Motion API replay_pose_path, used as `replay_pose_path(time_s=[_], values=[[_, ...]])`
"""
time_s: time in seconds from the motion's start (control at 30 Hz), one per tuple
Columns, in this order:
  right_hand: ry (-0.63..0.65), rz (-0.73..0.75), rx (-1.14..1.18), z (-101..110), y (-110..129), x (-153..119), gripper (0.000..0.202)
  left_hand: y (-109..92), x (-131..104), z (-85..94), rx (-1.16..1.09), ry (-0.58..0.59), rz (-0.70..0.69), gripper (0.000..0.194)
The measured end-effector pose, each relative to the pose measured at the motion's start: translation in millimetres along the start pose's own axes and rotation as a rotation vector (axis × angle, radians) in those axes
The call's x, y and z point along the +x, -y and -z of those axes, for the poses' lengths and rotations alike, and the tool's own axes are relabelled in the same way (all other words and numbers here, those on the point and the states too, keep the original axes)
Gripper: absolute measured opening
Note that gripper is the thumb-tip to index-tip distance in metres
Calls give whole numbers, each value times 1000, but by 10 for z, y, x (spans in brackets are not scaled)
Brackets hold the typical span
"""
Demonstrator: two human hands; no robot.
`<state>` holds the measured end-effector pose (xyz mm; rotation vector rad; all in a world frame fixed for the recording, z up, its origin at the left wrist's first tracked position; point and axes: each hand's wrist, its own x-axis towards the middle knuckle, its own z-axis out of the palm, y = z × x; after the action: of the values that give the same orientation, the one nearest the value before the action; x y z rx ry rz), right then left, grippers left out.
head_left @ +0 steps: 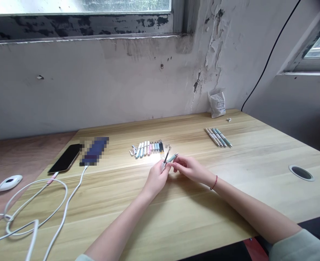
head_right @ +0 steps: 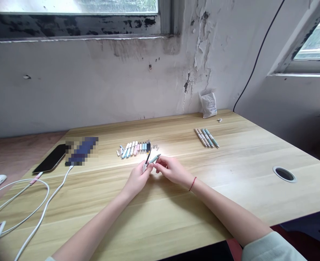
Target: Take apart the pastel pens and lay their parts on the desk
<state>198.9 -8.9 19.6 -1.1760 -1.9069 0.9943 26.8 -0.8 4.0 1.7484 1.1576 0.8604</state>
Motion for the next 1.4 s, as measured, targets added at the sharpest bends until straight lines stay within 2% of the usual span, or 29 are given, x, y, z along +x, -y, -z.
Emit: replay_pose_path(time_s=[0.1, 0.23, 0.33, 0.47, 0.57, 0.73, 0.9, 1.07, 1.27, 1.4], values=[[-103, 12, -43, 35, -116, 91, 22, 55, 28, 32, -31, -129, 68, 39], [-267, -10, -206, 100, -335, 347, 15, 153, 104, 145, -81, -303, 126, 41], [-283, 39, -316, 92, -438, 570, 13, 197, 147, 224, -115, -366, 148, 42], [-245, 118, -513, 12, -500, 761, 17, 212, 159, 251, -150, -352, 165, 42], [-229, 141, -612, -51, -511, 780, 20, 220, 160, 241, -177, -331, 198, 42], [-373, 288, -671, -163, -314, 640, 26, 253, 182, 236, -241, -354, 206, 46], [-141, 473, -715, -330, 0, 543, 33, 271, 177, 235, -238, -368, 167, 39], [-113, 451, -668, -338, 35, 621, 27, 258, 165, 244, -240, -350, 161, 37], [-261, 287, -572, -134, -200, 820, 28, 255, 192, 220, -412, -372, 237, 29], [-221, 239, -614, -133, -320, 887, 28, 255, 203, 218, -485, -376, 277, 23]])
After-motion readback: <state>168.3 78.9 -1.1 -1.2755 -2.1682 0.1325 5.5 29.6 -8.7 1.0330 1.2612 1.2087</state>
